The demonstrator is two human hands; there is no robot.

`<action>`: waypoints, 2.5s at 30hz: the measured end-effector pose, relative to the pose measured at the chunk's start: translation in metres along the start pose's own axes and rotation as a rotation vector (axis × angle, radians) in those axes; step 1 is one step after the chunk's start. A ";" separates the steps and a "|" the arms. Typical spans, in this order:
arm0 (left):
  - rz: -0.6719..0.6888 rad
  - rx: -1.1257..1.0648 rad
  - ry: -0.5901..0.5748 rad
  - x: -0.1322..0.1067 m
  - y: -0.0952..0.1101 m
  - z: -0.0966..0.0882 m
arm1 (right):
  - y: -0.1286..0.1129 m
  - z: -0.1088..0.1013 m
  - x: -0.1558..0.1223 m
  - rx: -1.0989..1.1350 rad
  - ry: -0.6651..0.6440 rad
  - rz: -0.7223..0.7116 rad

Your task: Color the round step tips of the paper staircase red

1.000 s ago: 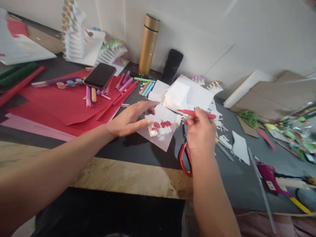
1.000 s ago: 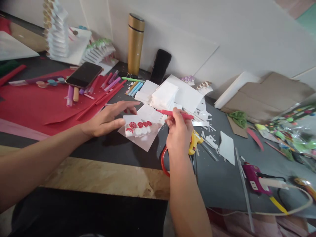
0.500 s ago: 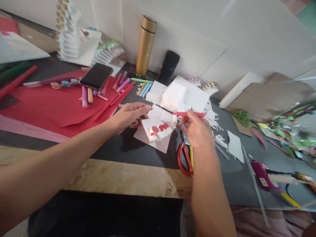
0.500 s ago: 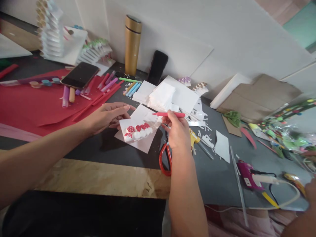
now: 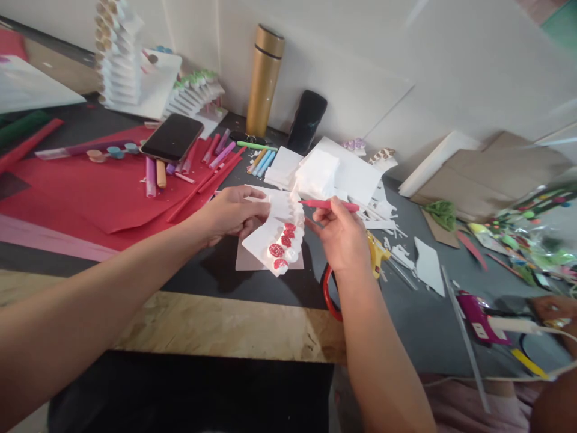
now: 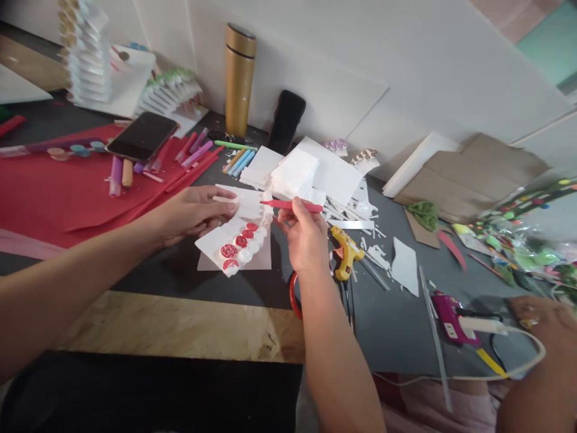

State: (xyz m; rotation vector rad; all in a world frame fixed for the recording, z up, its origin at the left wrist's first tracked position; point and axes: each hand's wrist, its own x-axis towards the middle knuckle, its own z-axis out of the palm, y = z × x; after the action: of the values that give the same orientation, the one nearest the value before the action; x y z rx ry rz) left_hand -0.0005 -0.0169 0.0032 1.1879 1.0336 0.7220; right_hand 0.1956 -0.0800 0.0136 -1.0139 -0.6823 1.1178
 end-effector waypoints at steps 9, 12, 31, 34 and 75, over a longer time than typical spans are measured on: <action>0.070 -0.057 0.164 0.007 -0.010 -0.005 | 0.009 -0.004 0.009 0.105 -0.049 -0.014; 0.071 -0.053 0.205 0.010 -0.012 -0.008 | 0.007 -0.005 0.009 0.116 -0.040 -0.024; 0.468 0.133 0.203 -0.004 -0.007 -0.007 | -0.003 0.008 -0.013 -0.180 -0.015 -0.402; 0.621 0.354 0.092 -0.011 -0.004 -0.011 | -0.001 0.013 -0.021 -0.238 -0.033 -0.477; 1.235 0.769 -0.025 0.004 -0.018 -0.017 | 0.004 0.012 -0.040 -0.732 -0.054 -0.822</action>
State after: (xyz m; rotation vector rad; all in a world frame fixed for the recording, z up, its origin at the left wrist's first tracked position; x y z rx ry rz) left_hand -0.0154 -0.0110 -0.0155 2.5571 0.4334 1.2719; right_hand 0.1709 -0.1135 0.0159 -1.1288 -1.4456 0.1512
